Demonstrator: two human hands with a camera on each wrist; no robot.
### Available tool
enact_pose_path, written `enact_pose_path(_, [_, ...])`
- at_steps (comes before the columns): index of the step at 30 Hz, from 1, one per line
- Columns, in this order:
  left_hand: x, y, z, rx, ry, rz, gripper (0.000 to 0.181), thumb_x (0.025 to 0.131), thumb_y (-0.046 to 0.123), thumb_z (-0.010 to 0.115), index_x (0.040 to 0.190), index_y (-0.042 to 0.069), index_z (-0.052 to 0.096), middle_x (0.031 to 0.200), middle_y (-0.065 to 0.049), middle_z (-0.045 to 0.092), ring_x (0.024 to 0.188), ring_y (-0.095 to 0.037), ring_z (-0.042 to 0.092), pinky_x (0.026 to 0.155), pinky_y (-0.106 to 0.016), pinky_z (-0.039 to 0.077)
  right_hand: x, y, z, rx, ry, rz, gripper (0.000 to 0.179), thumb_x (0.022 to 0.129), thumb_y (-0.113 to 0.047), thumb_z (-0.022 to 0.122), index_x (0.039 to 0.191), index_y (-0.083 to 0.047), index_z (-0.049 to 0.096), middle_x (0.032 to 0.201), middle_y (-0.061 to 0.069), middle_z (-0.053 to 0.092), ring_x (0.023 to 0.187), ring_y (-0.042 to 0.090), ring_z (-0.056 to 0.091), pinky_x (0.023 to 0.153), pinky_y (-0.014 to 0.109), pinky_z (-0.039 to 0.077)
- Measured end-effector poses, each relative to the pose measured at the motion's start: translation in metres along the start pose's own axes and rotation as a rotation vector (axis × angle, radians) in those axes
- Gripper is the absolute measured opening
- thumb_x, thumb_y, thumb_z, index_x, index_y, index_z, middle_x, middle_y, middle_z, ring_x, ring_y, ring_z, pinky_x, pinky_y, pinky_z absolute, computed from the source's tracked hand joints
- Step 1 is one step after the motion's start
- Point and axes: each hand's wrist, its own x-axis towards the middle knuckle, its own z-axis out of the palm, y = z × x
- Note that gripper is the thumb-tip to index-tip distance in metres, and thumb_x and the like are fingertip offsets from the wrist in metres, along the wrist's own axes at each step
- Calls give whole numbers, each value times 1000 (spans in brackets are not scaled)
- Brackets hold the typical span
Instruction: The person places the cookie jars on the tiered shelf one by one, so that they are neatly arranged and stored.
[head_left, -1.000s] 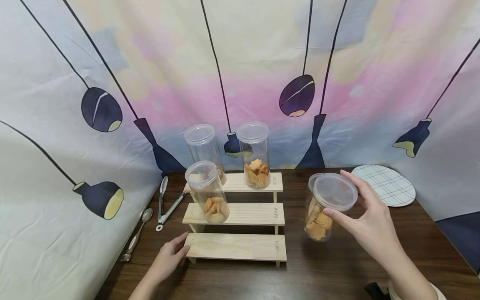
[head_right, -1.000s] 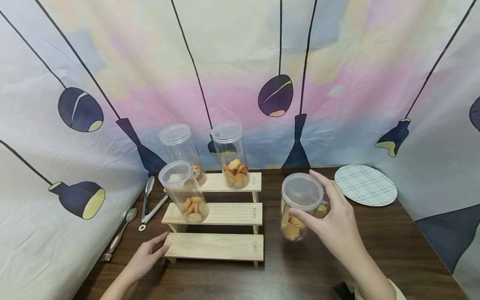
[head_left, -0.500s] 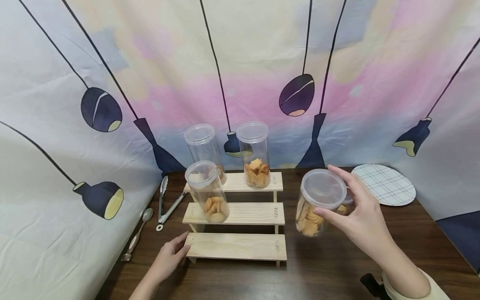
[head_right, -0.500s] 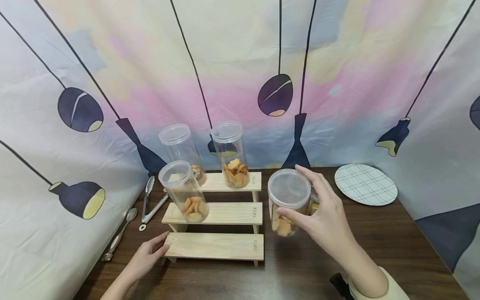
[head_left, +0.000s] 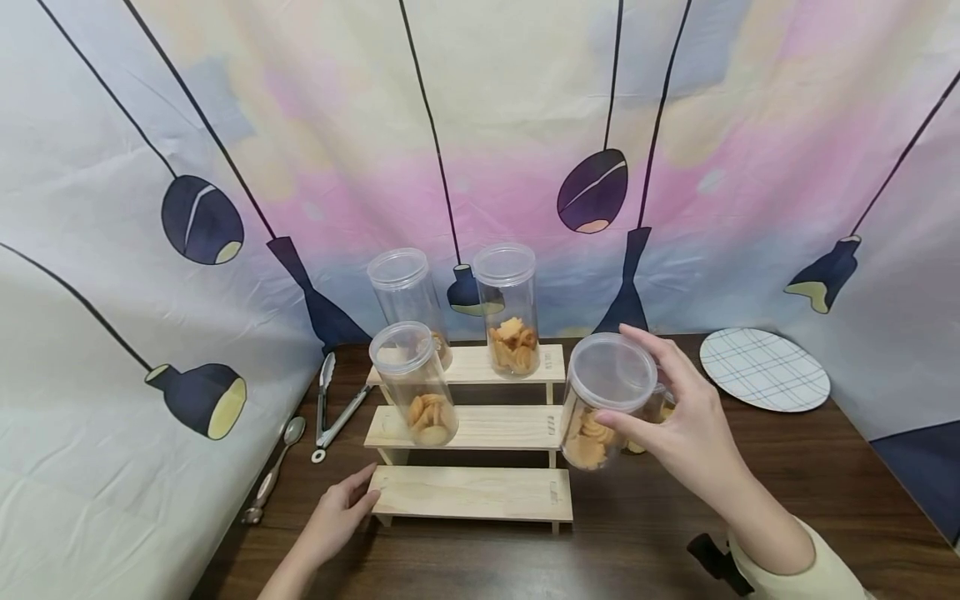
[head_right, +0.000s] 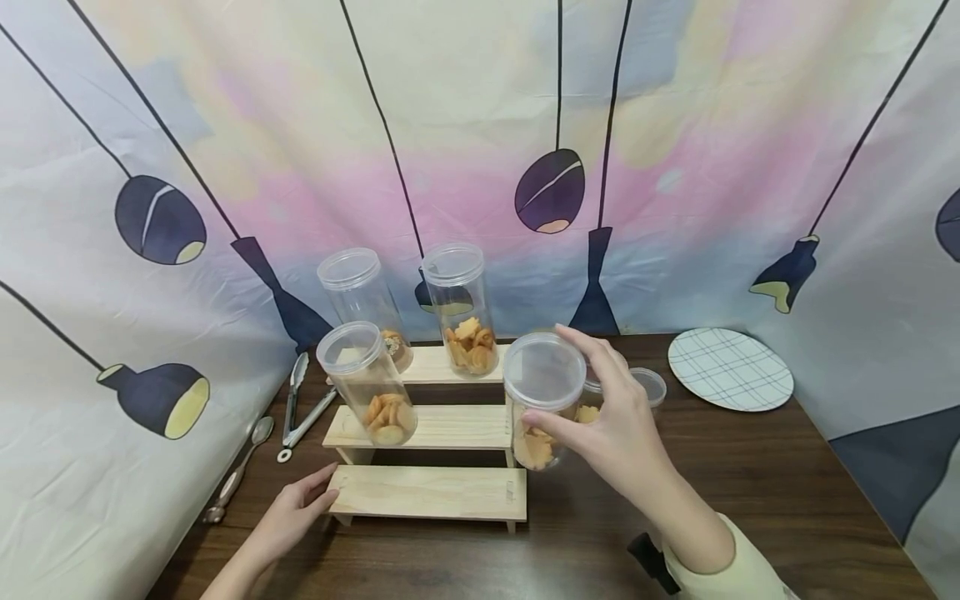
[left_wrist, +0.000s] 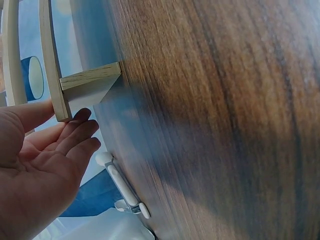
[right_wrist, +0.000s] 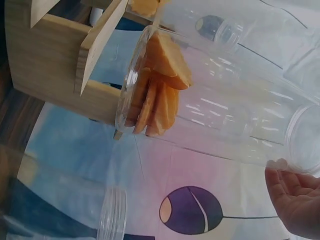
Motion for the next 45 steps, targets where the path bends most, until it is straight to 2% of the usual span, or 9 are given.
enact_pose_path(3, [0,0,0,0,-6,4,49,97,11,59,135,-15,44,129,-29,53,110,-29,59,82,-35,52,2,1,6,9,-7,-13,94,63,-17,93,143,-30,46,120,-8,56,101,10,55,79,21,45])
enact_pose_path(11, [0,1,0,-5,3,-6,48,96,9,59,136,-13,44,128,-27,55,106,-26,60,80,-33,51,7,1,24,97,-36,0,88,67,-19,91,142,-29,46,123,-6,55,106,13,54,86,23,47])
enact_pose_path(17, [0,0,0,8,-3,-1,48,97,10,59,135,-14,45,130,-29,52,112,-30,57,84,-35,51,10,-1,38,154,-42,-4,89,66,-14,91,142,-23,47,124,-2,54,104,15,55,81,24,47])
enact_pose_path(23, [1,-1,-1,21,-5,5,48,97,11,59,135,-15,44,129,-30,53,112,-31,58,84,-37,51,19,-22,43,184,-42,-10,83,66,-6,89,139,-12,50,121,5,56,105,16,55,92,35,47])
enact_pose_path(29, [1,0,0,17,-5,7,48,97,10,59,135,-15,44,129,-30,52,112,-31,58,84,-37,51,27,-36,48,203,-40,-64,80,67,-3,88,137,-3,49,120,11,57,105,21,55,92,38,47])
enact_pose_path(35, [1,1,0,18,-5,5,48,97,10,59,134,-15,44,129,-30,53,112,-31,58,84,-37,51,30,-35,58,240,-57,-42,79,69,-4,87,137,-1,49,119,11,56,107,21,56,92,38,47])
enact_pose_path(45, [0,2,0,18,2,-1,46,97,7,58,135,-14,44,132,-30,50,117,-35,53,89,-40,49,33,-35,72,239,-78,-10,77,71,-8,87,137,-4,49,120,9,56,110,21,54,91,42,47])
